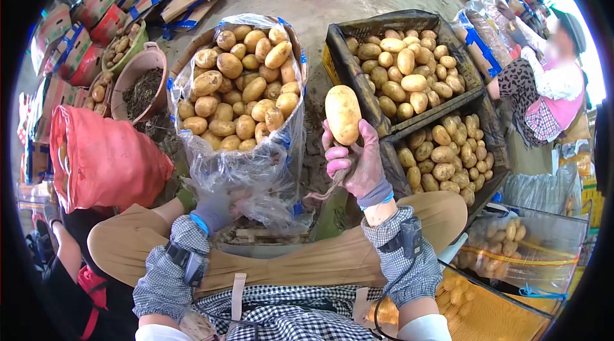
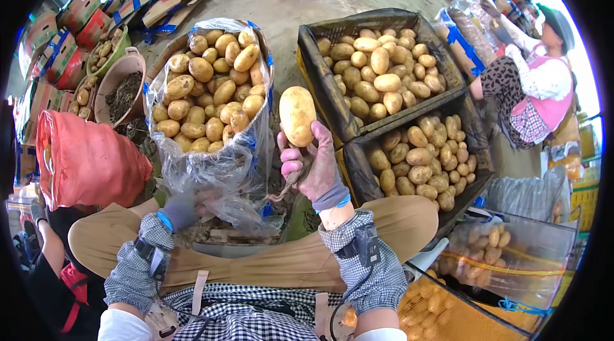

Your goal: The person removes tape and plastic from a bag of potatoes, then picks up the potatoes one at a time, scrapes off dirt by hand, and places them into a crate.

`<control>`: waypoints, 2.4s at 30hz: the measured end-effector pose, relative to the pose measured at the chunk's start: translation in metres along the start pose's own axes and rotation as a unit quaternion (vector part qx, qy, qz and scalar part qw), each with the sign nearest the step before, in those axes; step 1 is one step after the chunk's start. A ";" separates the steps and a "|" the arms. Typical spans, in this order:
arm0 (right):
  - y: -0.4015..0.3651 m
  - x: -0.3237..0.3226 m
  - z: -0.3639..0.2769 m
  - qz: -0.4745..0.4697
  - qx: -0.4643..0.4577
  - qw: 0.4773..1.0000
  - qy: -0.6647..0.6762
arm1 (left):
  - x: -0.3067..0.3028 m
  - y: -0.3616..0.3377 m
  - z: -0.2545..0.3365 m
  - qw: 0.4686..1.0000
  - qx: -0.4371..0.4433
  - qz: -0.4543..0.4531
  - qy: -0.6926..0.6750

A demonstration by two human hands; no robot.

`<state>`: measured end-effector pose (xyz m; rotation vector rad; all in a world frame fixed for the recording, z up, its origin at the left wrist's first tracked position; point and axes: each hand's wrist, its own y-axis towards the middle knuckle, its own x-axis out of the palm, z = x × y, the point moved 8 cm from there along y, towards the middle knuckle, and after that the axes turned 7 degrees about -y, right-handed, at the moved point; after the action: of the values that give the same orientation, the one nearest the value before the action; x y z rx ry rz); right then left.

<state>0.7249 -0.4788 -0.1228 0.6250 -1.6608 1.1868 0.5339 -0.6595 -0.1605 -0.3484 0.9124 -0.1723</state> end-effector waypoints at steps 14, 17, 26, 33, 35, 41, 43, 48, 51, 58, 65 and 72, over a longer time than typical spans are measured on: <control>0.000 0.025 -0.108 0.159 -0.324 0.836 -0.413 | -0.103 0.117 -0.055 0.980 -0.143 0.123 -0.069; 0.007 0.015 -0.082 0.173 -0.280 0.842 -0.427 | -0.071 0.162 -0.068 0.979 -0.187 0.068 -0.037; 0.010 0.029 -0.020 0.150 -0.185 0.814 -0.529 | -0.082 0.129 -0.032 0.822 0.004 0.071 -0.565; 0.015 0.055 0.035 -0.017 -0.114 0.835 -0.538 | -0.085 0.071 0.080 0.795 0.225 0.070 -0.559; 0.014 0.049 0.030 -0.015 -0.150 0.821 -0.551 | -0.082 0.065 0.095 0.765 0.188 0.061 -0.613; 0.001 0.051 0.020 0.012 -0.268 0.762 -0.590 | -0.069 0.066 0.101 0.778 0.139 0.096 -0.605; -0.001 0.051 0.019 0.018 -0.276 0.752 -0.598 | -0.072 0.063 0.103 0.812 0.154 0.141 -0.545; 0.000 0.036 0.023 -0.008 -0.150 0.869 -0.472 | -0.069 0.058 0.103 0.795 0.084 0.167 -0.577; 0.005 0.019 0.017 -0.002 -0.134 0.911 -0.389 | -0.026 0.057 0.072 0.847 -0.036 0.073 -0.526; 0.011 -0.028 -0.020 0.111 -0.113 0.972 -0.170 | 0.031 0.005 0.027 1.000 0.002 -0.029 -0.007; -0.017 0.032 -0.112 0.032 -0.362 0.886 -0.287 | -0.120 0.048 0.003 0.980 -0.045 0.194 -0.029; 0.006 0.028 -0.040 0.088 -0.253 0.868 -0.418 | -0.187 0.167 -0.086 0.908 -0.167 0.309 0.228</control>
<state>0.7255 -0.4365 -0.0973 0.6986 -2.6891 0.5310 0.3527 -0.4683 -0.1312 -0.3223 1.4809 0.5177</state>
